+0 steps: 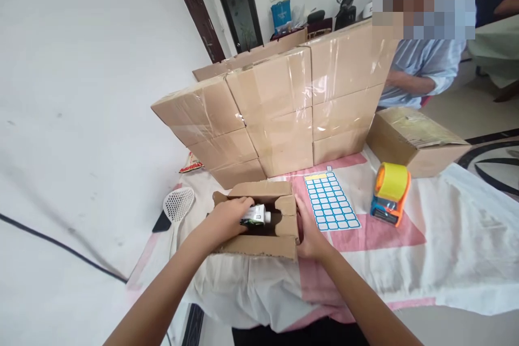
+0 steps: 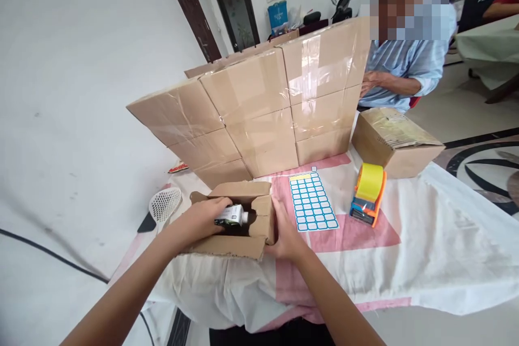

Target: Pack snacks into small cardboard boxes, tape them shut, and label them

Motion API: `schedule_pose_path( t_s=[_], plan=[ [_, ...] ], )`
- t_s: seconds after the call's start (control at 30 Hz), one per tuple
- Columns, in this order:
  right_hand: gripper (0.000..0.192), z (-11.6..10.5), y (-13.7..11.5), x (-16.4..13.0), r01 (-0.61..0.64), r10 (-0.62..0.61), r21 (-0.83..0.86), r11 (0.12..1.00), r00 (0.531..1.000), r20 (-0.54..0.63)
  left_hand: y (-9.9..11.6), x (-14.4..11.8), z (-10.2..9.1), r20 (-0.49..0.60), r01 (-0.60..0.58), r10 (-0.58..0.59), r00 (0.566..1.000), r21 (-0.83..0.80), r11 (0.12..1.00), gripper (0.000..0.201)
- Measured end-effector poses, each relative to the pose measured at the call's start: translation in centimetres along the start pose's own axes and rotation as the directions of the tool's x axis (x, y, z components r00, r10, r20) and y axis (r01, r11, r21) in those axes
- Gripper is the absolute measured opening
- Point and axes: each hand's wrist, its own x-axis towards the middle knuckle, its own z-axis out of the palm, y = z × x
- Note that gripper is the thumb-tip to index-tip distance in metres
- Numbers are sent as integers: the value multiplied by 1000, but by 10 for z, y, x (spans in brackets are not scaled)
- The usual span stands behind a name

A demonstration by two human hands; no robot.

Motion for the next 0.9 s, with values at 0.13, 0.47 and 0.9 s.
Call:
schedule_pose_path(
  t_s=[0.13, 0.47, 0.9],
  plan=[
    [130, -1, -3, 0, 20, -21, 22, 1000, 999, 30, 5, 22, 35, 118, -52, 45, 992, 55, 997, 49],
    [120, -2, -6, 3, -35, 33, 50, 998, 998, 53, 8, 44, 65, 220, -74, 74, 973, -9, 997, 59],
    [106, -2, -4, 0, 28, -26, -45, 999, 999, 32, 5, 9, 43, -300, -173, 63, 952, -356, 919, 18]
  ],
)
